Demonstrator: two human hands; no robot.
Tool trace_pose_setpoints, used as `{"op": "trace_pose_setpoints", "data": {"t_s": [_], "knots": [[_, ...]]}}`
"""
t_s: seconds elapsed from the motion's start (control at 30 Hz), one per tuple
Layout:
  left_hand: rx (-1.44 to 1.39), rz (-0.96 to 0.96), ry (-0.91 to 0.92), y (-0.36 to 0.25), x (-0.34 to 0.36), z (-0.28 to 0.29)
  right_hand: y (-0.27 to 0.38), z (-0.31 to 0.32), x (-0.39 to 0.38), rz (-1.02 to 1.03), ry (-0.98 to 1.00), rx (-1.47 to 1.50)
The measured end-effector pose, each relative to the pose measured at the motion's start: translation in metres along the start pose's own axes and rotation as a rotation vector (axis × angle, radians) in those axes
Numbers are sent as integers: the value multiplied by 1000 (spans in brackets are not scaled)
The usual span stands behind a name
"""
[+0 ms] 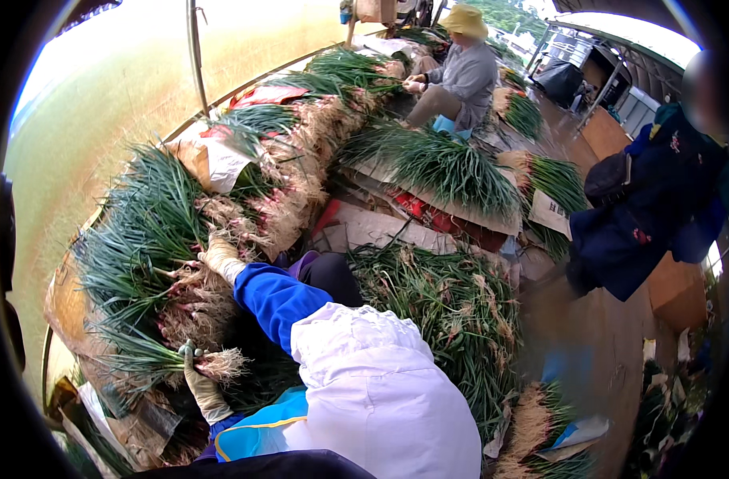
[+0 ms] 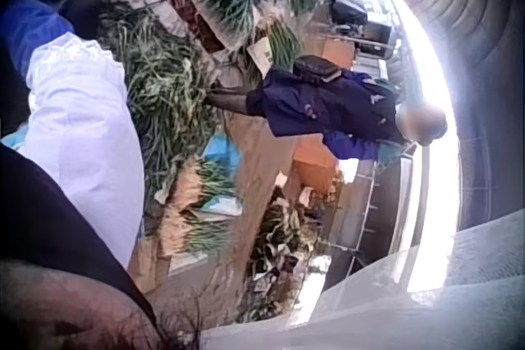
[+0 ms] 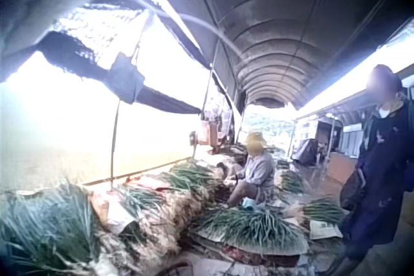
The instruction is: The person sits on the ground and repeatedly picks up bunches of green onions, trims the roots and lower stems by hand, and places the cleaned bunches into a pile. The task is performed continuously with other workers visible in the background.
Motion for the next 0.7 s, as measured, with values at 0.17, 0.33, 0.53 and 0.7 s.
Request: {"op": "trace_pose_setpoints", "data": {"t_s": [0.17,0.33,0.53,0.7], "knots": [[20,82,-15,18,13,7,-24,11,15,66,36,-137],[82,30,-172,8,10,4,16,-9,-30,-130,138,1565],[144,57,-248,16,23,29,41,-7,-114,143,269,1150],[247,195,-360,21,11,12,16,-73,-136,636,254,263]]}}
Point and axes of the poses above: each hand's wrist, its own x-axis towards the middle knuckle, its own z-axis out of the back of the hand, y = z × x, the point moved 2 cm from there along x, towards the middle knuckle, and after that the axes turned 14 degrees about z, right-handed, at the moved point
